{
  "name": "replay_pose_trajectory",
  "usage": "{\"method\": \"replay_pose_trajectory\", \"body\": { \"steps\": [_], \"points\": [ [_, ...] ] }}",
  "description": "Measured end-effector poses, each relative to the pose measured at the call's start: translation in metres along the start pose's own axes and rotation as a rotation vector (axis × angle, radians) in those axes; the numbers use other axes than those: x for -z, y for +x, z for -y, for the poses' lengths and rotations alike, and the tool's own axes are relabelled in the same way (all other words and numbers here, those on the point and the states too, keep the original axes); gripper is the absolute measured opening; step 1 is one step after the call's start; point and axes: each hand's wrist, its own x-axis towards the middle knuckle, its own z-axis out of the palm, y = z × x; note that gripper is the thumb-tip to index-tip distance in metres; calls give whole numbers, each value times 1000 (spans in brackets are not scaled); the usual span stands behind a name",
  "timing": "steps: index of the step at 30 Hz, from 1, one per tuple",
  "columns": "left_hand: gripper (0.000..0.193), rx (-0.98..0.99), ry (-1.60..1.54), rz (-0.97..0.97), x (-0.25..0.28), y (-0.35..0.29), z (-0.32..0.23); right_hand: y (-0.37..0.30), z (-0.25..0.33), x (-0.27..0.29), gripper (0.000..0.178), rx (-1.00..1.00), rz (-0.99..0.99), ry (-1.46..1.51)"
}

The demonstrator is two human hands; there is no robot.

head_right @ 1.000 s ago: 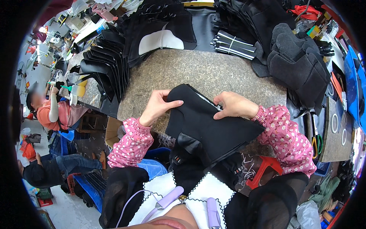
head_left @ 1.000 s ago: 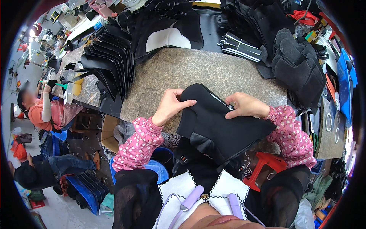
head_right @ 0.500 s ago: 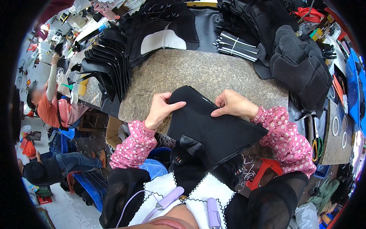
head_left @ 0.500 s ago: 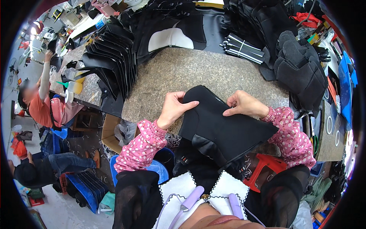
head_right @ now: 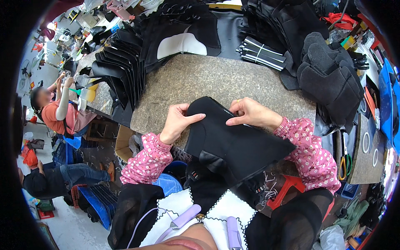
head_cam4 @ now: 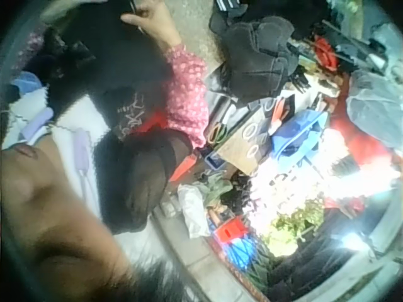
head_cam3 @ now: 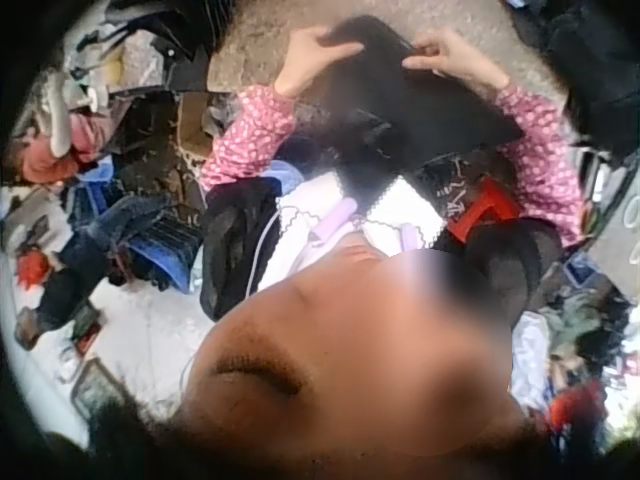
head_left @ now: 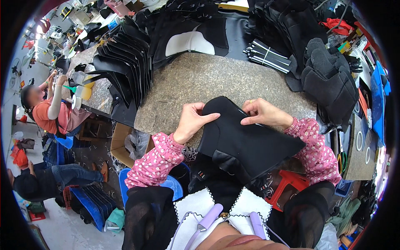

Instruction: Manually aligning and preparing shoe upper leather pieces for stitching at a workstation.

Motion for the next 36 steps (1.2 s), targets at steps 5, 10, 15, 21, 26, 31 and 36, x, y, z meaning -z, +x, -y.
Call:
{"method": "replay_pose_trajectory", "body": {
  "steps": [5, 10, 15, 21, 26, 31, 36],
  "points": [
    [12, 6, 51, 33, -3, -4, -3, 4, -5, -3, 30, -62, 24, 66],
    [9, -210, -26, -30, -6, 1, -2, -2, 0, -5, 29, -101, -22, 94],
    [10, -62, -80, -29, -2, 0, -5, -1, -3, -3, 26, -98, -2, 122],
    [11, -113, -47, -66, -5, 5, -4, -4, -2, -4, 27, -98, -19, 131],
    [12, -138, -36, -97, -5, 5, 0, -1, 2, -2, 22, -97, 22, 90],
    [12, -128, -12, -109, -9, 3, -1, 4, 1, -4, 21, 42, -7, 65],
    [12, -145, -44, -88, -12, 1, -5, 9, 8, -4, 23, 78, 20, 77]
  ]
}}
